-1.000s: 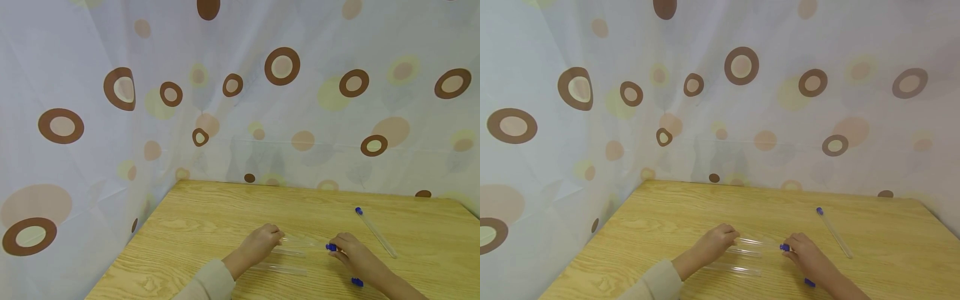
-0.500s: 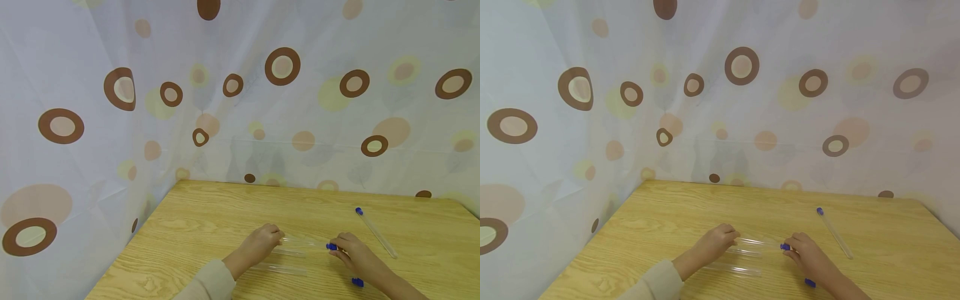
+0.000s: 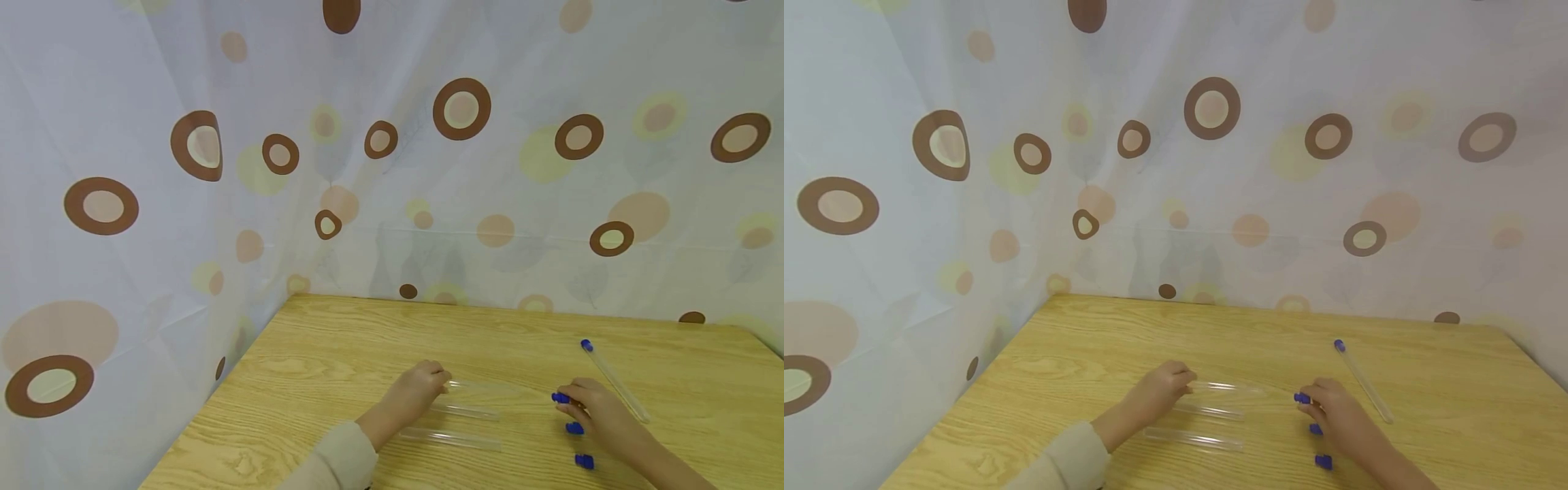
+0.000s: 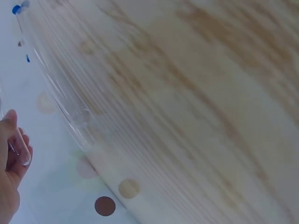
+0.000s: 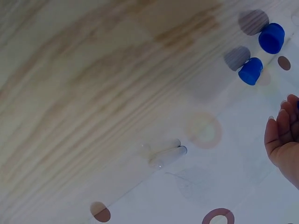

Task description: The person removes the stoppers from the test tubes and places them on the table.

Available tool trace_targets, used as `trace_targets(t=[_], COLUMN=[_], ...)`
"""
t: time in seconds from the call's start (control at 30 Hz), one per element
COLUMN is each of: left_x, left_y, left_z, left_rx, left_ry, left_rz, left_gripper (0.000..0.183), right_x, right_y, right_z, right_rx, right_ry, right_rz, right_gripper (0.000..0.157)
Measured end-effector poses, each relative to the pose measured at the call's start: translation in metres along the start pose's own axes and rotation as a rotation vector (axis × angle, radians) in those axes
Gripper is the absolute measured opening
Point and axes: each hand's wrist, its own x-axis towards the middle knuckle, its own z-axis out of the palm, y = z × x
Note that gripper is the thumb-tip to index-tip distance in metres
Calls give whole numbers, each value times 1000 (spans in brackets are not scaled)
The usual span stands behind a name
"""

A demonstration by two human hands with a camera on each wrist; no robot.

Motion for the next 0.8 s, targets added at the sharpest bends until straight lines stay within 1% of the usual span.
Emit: trace_targets(t=[0.1,0.3,0.5,0.7,0.8], left_x=[-1,-3,-3,-2,-2], left_y=[-4,-6,-9,-10,-9], left_z=[1,5,10,12,12], left_rx=[-6,-40,-67,-68,-65], left_ry=[8,17,7,-27,-52], left_rz=[-11,-24,-41,-62,-77], left_gripper=[18,18,17,17,18], right_x=[-2,-3,-2,-1,-1], right_y=[6,12,13,14,14], right_z=[-1,2,0,-2,-2], right_rx=[-1,7,26,23,42], right_ry=[-13,5,-51,-81,-102], right_rz=[27,30,84,118,153], right_gripper=[18,19,18,21,25])
